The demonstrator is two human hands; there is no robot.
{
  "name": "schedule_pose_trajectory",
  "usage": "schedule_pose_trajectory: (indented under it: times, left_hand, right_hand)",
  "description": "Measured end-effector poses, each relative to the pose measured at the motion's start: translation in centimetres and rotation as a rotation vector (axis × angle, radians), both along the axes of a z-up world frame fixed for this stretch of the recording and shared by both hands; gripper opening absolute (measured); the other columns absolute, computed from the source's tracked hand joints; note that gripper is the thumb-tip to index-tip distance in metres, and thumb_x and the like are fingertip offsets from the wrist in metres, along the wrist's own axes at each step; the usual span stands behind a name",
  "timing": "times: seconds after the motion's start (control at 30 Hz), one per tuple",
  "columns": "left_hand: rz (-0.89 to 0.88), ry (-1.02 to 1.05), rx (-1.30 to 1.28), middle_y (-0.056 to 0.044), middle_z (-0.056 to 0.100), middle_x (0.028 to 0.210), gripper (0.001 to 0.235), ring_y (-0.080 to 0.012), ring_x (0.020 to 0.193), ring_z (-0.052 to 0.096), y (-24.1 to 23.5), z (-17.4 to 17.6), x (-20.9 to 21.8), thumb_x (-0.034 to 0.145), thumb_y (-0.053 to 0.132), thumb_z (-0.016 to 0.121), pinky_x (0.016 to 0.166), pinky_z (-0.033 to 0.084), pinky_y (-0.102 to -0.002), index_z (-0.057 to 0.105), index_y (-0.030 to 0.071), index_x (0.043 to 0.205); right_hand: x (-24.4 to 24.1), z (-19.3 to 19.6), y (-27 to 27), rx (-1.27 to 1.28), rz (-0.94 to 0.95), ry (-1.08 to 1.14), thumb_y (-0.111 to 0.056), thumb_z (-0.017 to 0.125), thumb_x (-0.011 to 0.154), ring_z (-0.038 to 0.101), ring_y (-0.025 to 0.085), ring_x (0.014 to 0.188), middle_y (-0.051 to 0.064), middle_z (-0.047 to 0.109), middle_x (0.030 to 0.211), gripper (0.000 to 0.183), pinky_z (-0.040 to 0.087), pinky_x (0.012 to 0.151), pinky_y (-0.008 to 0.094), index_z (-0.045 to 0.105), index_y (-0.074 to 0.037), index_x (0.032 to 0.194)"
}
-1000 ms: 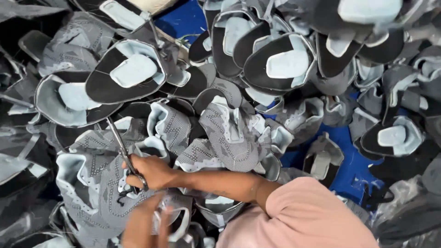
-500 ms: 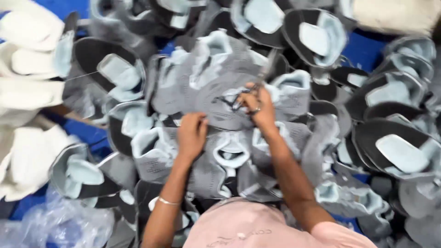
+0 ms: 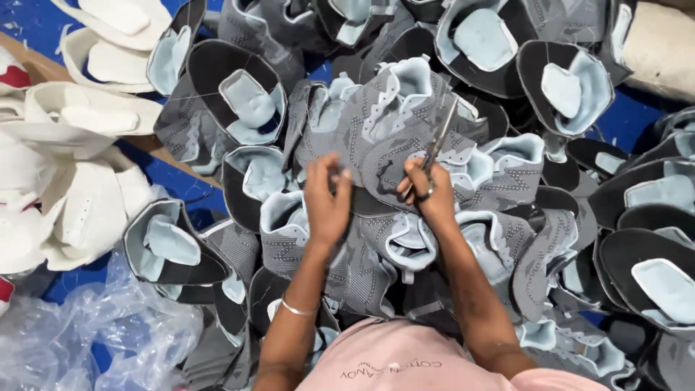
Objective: Trimming excess material from shoe uppers using a pair of scissors.
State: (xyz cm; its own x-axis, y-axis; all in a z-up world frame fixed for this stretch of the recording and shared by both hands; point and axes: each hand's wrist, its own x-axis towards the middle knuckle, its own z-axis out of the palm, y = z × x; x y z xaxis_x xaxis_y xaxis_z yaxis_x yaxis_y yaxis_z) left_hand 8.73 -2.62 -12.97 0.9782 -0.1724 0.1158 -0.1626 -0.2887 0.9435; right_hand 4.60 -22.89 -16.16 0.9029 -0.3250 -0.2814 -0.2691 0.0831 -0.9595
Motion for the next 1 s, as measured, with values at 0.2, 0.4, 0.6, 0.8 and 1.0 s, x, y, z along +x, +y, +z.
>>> schedule_pose_trajectory:
  times: [0.2, 0.4, 0.6, 0.8, 1.0]
  left_hand:
    - [0.100, -0.381, 0.275, -0.032, 0.050, 0.139, 0.064, -0.0484, 0.127, 0.049, -1.5, -2.1, 3.2, 0.097, 0.018, 0.073, 0.105, 0.040, -0.052, 0.041, -0.012, 0.144]
    - [-0.192, -0.242, 0.439, -0.030, 0.051, 0.139, 0.072, -0.0478, 0.128, 0.049, -5.1, 4.4, 5.8, 0.093, 0.024, 0.075, 0.111, 0.040, -0.051, 0.041, -0.006, 0.149]
    - [-0.143, -0.380, 0.546, -0.036, 0.048, 0.132, 0.108, -0.0511, 0.120, 0.048, -7.1, -8.4, 18.0, 0.067, 0.031, 0.091, 0.101, 0.039, -0.052, 0.031, -0.013, 0.145]
    - [0.201, 0.075, 0.006, -0.017, 0.066, 0.122, 0.058, -0.0257, 0.106, 0.065, -2.6, -11.4, 20.7, 0.082, 0.021, 0.083, 0.092, 0.054, -0.038, 0.056, -0.005, 0.127]
    - [0.154, 0.084, -0.849, -0.014, 0.065, 0.130, 0.055, -0.0296, 0.119, 0.065, 3.8, 5.6, 16.2, 0.091, 0.018, 0.080, 0.102, 0.058, -0.055, 0.056, -0.005, 0.134]
  right_hand:
    - [-0.2, -1.4, 0.6, -0.186, 0.051, -0.095, -0.034, 0.062, 0.100, 0.066, 0.011, 0.060, 0.004, 0.070, 0.069, 0.030, 0.052, 0.056, 0.026, 0.067, -0.004, 0.102]
    - [-1.0, -0.6, 0.7, -0.118, 0.048, -0.114, -0.034, 0.064, 0.099, 0.068, 0.010, 0.064, 0.002, 0.071, 0.071, 0.030, 0.053, 0.061, 0.027, 0.068, -0.004, 0.101]
    - [-0.9, -0.5, 0.5, -0.150, 0.059, -0.121, -0.035, 0.064, 0.098, 0.069, 0.011, 0.066, 0.003, 0.071, 0.071, 0.030, 0.054, 0.063, 0.029, 0.066, -0.005, 0.101]
    - [-1.4, -0.5, 0.4, -0.118, 0.047, -0.136, -0.035, 0.065, 0.096, 0.072, 0.012, 0.067, 0.002, 0.071, 0.070, 0.029, 0.056, 0.065, 0.030, 0.065, -0.006, 0.101]
    - [-1.2, -2.4, 0.8, -0.132, 0.128, -0.174, -0.034, 0.064, 0.098, 0.071, 0.014, 0.069, 0.005, 0.072, 0.073, 0.029, 0.055, 0.065, 0.032, 0.067, -0.005, 0.098]
